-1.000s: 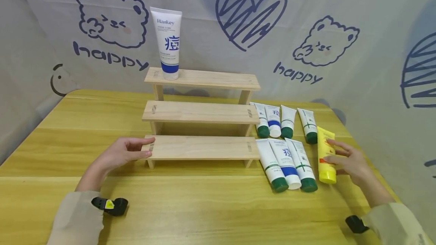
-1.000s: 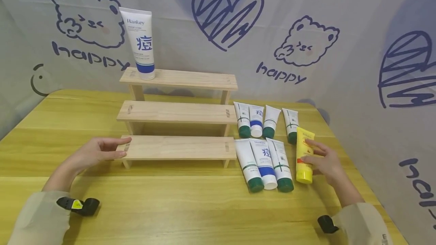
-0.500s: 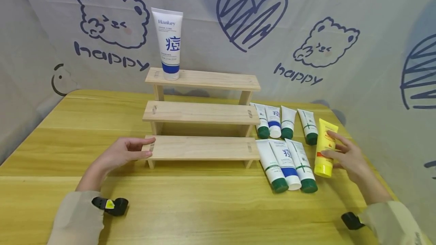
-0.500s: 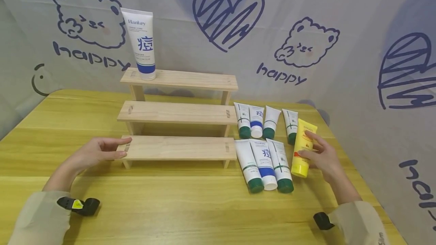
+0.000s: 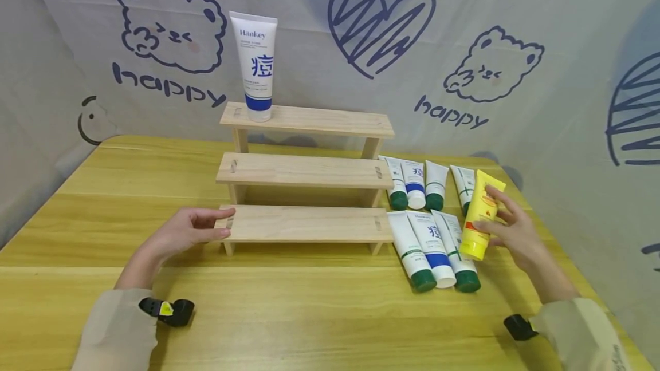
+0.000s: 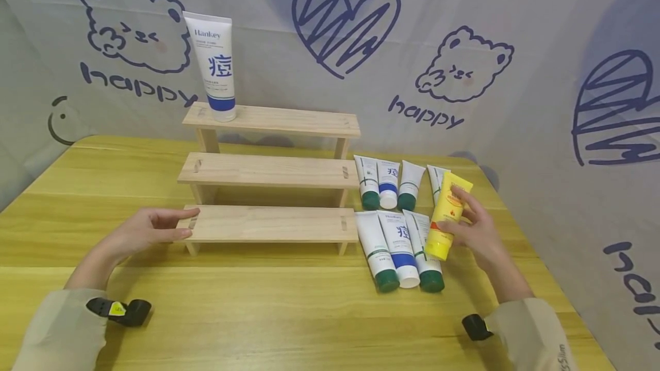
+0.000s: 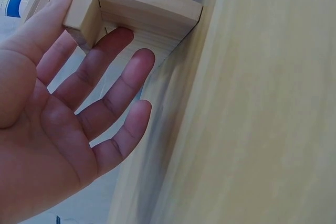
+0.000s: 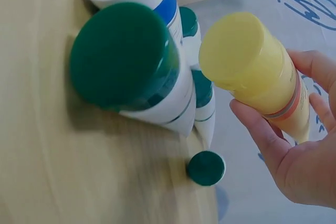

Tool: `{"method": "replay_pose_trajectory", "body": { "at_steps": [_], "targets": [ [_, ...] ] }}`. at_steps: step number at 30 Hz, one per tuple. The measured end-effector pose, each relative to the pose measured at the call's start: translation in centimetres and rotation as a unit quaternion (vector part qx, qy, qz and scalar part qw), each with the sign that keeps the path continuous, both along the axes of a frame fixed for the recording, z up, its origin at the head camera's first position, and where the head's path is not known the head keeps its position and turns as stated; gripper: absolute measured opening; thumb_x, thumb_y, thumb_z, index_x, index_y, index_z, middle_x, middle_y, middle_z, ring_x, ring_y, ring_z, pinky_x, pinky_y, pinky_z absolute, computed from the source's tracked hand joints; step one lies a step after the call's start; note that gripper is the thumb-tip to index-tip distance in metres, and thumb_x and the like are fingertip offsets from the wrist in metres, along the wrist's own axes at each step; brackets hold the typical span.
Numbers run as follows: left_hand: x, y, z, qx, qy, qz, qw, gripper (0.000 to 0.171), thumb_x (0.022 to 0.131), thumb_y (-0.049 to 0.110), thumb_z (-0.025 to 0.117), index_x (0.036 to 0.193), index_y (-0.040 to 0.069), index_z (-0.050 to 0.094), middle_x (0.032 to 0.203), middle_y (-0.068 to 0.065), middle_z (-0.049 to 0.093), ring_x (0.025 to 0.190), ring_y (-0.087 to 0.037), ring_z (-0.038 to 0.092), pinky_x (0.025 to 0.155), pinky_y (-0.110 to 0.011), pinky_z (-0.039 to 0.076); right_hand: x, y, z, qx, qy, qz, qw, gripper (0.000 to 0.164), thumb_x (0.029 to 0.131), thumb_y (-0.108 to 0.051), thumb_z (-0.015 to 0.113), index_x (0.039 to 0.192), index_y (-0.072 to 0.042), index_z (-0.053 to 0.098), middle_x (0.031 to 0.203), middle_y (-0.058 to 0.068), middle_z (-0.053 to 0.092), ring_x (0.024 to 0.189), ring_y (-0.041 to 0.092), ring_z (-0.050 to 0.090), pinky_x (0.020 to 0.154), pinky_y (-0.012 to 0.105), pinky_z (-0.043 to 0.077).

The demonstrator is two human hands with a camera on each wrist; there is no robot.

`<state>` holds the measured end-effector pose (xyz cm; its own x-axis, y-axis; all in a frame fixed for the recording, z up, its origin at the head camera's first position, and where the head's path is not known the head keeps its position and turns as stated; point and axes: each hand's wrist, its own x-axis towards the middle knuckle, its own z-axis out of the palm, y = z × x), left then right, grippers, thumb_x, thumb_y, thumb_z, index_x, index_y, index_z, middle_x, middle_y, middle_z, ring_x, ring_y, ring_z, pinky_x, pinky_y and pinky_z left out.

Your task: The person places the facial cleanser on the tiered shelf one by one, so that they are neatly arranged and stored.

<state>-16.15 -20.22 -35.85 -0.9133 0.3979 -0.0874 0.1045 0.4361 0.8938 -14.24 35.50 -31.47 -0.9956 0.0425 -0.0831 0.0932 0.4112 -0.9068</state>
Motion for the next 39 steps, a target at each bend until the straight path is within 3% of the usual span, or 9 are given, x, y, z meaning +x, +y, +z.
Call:
{"method": "replay_pose_trajectory", "body": {
  "at_steps": [5,9,15,23,27,31,39],
  "targets": [
    [-0.1,0.0,-0.1,-0.001,0.001,0.0,1.0,0.056,0.085,0.029,0.061,0.13,0.0,0.044,0.138,-0.025,0.029,0.122,-0.042,0.028,0.092,-0.05,0.031,-0.4,-1.0,0.4,-0.002,0.011,0.003,1.0,0.078,0.083,-0.02,0.065,0.143,-0.035,0.016,0.142,0.028,0.007,0.113,0.039,0.03,0.067,0.028,0.049],
    [0.0,0.0,0.0,-0.002,0.001,0.003,1.0,0.057,0.085,0.03,0.062,0.13,0.001,0.044,0.138,-0.025,0.029,0.122,-0.042,0.028,0.092,-0.05,0.032,-1.2,-1.5,0.1,-0.038,0.027,-0.007,0.999,0.079,0.082,-0.019,0.067,0.141,-0.038,0.019,0.14,0.028,0.013,0.103,0.03,0.041,0.066,0.03,0.049],
    [0.0,0.0,0.0,0.001,0.003,0.002,1.0,0.056,0.085,0.029,0.061,0.13,0.0,0.044,0.137,-0.025,0.029,0.122,-0.042,0.028,0.092,-0.05,0.031,-2.2,-2.1,-0.1,-0.168,0.065,-0.027,0.983,0.078,0.078,-0.007,0.069,0.14,-0.031,0.027,0.131,0.015,0.026,0.092,0.019,0.046,0.056,0.028,0.049],
    [0.0,0.0,0.0,-0.004,0.003,0.004,1.0,0.057,0.085,0.03,0.061,0.13,0.0,0.044,0.137,-0.026,0.029,0.122,-0.043,0.029,0.092,-0.051,0.032,-2.4,-4.4,1.0,-0.242,0.067,-0.03,0.967,0.079,0.079,-0.001,0.066,0.141,-0.03,0.026,0.133,0.01,0.024,0.095,0.017,0.046,0.056,0.025,0.049],
    [0.0,0.0,0.1,-0.003,0.005,0.001,1.0,0.057,0.085,0.03,0.061,0.13,0.001,0.044,0.137,-0.025,0.029,0.122,-0.043,0.028,0.092,-0.051,0.032,-2.5,-5.2,1.3,-0.284,0.075,-0.016,0.956,0.071,0.085,0.004,0.055,0.141,-0.027,0.026,0.131,0.009,0.024,0.092,0.019,0.05,0.057,0.027,0.05],
    [0.1,0.0,0.1,-0.002,0.007,-0.001,1.0,0.056,0.085,0.029,0.061,0.13,0.0,0.044,0.137,-0.026,0.029,0.122,-0.043,0.027,0.092,-0.051,0.031,-2.8,-6.0,1.7,-0.307,0.089,0.012,0.947,0.068,0.087,0.01,0.043,0.142,-0.024,0.023,0.137,0.013,0.016,0.092,0.019,0.052,0.059,0.028,0.05],
    [0.1,0.0,0.1,-0.005,0.001,0.003,1.0,0.057,0.085,0.03,0.061,0.13,0.001,0.044,0.138,-0.025,0.028,0.122,-0.043,0.028,0.091,-0.05,0.033,-3.5,-7.5,2.2,-0.319,0.106,0.029,0.941,0.068,0.087,0.011,0.043,0.142,-0.024,0.024,0.141,0.014,0.016,0.1,0.021,0.047,0.062,0.031,0.05]
  ]
}}
